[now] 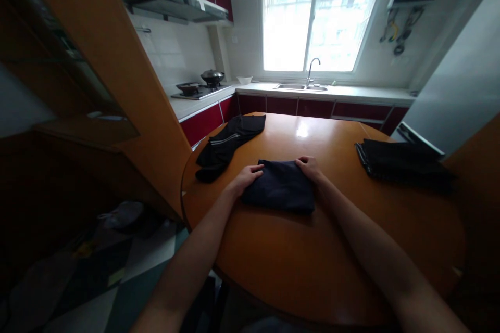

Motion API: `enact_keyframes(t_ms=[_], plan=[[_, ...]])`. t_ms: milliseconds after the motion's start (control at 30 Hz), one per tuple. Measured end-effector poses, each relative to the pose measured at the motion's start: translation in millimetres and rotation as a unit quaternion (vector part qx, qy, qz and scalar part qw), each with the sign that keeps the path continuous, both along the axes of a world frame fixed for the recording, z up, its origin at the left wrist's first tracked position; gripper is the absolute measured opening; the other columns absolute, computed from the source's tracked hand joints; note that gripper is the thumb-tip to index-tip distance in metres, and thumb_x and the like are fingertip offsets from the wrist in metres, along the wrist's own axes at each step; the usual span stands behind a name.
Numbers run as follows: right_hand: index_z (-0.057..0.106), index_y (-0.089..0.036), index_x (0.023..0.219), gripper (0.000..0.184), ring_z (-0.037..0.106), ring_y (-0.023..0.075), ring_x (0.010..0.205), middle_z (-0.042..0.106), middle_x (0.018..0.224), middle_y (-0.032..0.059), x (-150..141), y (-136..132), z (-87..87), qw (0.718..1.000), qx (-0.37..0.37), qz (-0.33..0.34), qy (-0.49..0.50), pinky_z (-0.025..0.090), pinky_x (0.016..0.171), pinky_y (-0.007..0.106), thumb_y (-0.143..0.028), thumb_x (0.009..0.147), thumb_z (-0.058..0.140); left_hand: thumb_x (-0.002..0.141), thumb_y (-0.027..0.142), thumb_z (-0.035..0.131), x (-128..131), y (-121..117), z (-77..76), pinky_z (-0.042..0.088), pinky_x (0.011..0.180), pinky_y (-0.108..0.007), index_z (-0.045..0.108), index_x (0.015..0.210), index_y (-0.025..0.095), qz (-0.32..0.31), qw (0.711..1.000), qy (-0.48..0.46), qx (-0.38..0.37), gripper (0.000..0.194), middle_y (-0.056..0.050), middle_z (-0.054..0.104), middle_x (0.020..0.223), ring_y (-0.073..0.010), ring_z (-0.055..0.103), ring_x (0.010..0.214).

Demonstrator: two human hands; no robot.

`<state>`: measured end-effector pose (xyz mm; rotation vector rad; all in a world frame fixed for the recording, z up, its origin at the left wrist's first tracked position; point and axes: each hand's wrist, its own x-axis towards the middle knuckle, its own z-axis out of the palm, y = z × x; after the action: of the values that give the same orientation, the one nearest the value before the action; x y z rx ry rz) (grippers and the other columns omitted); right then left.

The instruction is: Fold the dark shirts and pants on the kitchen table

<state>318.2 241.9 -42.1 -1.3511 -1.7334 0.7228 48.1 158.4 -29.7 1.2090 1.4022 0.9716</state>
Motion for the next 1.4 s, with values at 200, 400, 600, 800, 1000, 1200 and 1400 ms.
enact_keyframes(t_ms=[200,400,600,800,1000,1200,1400], plan=[[0.076,-0.017,0.080,0.027,0.068,0.0200,0.077,0.075,0.079,0.0051,5,4,-4.9,1.000,-0.005,-0.017,-0.002,0.050,0.069,0.027,-0.040,0.078,0.062,0.076,0.021,0.076,-3,1,-2.8,0.042,0.110,-0.035,0.064,0.133,0.015,-0.006,0.995,0.054,0.089,0.059,-0.012,0.064,0.136,-0.0261,0.061,0.125],[0.076,-0.018,0.080,0.025,0.069,0.0200,0.079,0.076,0.080,0.0049,6,-1,-2.2,1.000,-0.008,-0.027,-0.010,0.051,0.073,0.028,-0.040,0.078,0.064,0.084,0.023,0.066,-12,8,15.6,0.035,0.116,-0.040,0.059,0.138,0.010,0.061,0.969,0.184,0.151,0.056,-0.016,0.059,0.140,-0.0288,0.053,0.133],[0.076,-0.020,0.082,0.024,0.069,0.0193,0.083,0.077,0.083,0.0032,3,-5,0.2,0.999,-0.010,-0.038,-0.027,0.051,0.079,0.029,-0.040,0.079,0.064,0.095,0.028,0.050,46,15,36.3,0.019,0.123,-0.034,0.050,0.147,0.014,-0.083,0.904,0.300,0.293,0.053,-0.011,0.045,0.155,-0.0233,0.036,0.146],[0.077,-0.021,0.084,0.024,0.069,0.0198,0.085,0.077,0.085,0.0027,0,-4,0.2,0.998,-0.013,-0.041,-0.040,0.050,0.083,0.030,-0.041,0.080,0.064,0.096,0.047,0.050,74,9,-2.8,0.000,0.122,-0.050,0.039,0.153,0.016,-0.179,0.876,0.387,0.225,0.065,-0.015,0.029,0.162,-0.0305,0.019,0.152],[0.076,-0.022,0.088,0.028,0.068,0.0228,0.095,0.076,0.090,0.0032,6,0,1.7,0.993,-0.017,-0.064,-0.098,0.041,0.099,0.039,-0.043,0.087,0.058,0.096,0.057,0.045,51,14,-11.9,-0.004,0.122,-0.048,0.033,0.155,0.009,-0.125,0.874,0.430,0.190,0.077,-0.018,0.021,0.164,-0.0310,0.012,0.154],[0.074,-0.019,0.096,0.030,0.067,0.0261,0.101,0.075,0.097,0.0096,17,-5,4.0,0.982,0.000,-0.150,-0.115,0.039,0.100,0.043,-0.040,0.092,0.051,0.098,0.056,0.038,47,16,-8.4,0.000,0.122,-0.055,0.028,0.157,0.012,-0.086,0.873,0.457,0.145,0.074,-0.017,0.017,0.165,-0.0313,0.010,0.154],[0.060,-0.016,0.128,0.045,0.061,0.0229,0.113,0.066,0.123,0.0130,36,-63,-1.1,0.993,0.087,-0.041,0.070,0.046,0.097,0.035,-0.043,0.096,0.043,0.099,0.057,0.031,47,19,-10.6,0.007,0.122,-0.056,0.026,0.158,0.013,-0.084,0.846,0.506,0.145,0.074,-0.017,0.017,0.165,-0.0306,0.009,0.154]])
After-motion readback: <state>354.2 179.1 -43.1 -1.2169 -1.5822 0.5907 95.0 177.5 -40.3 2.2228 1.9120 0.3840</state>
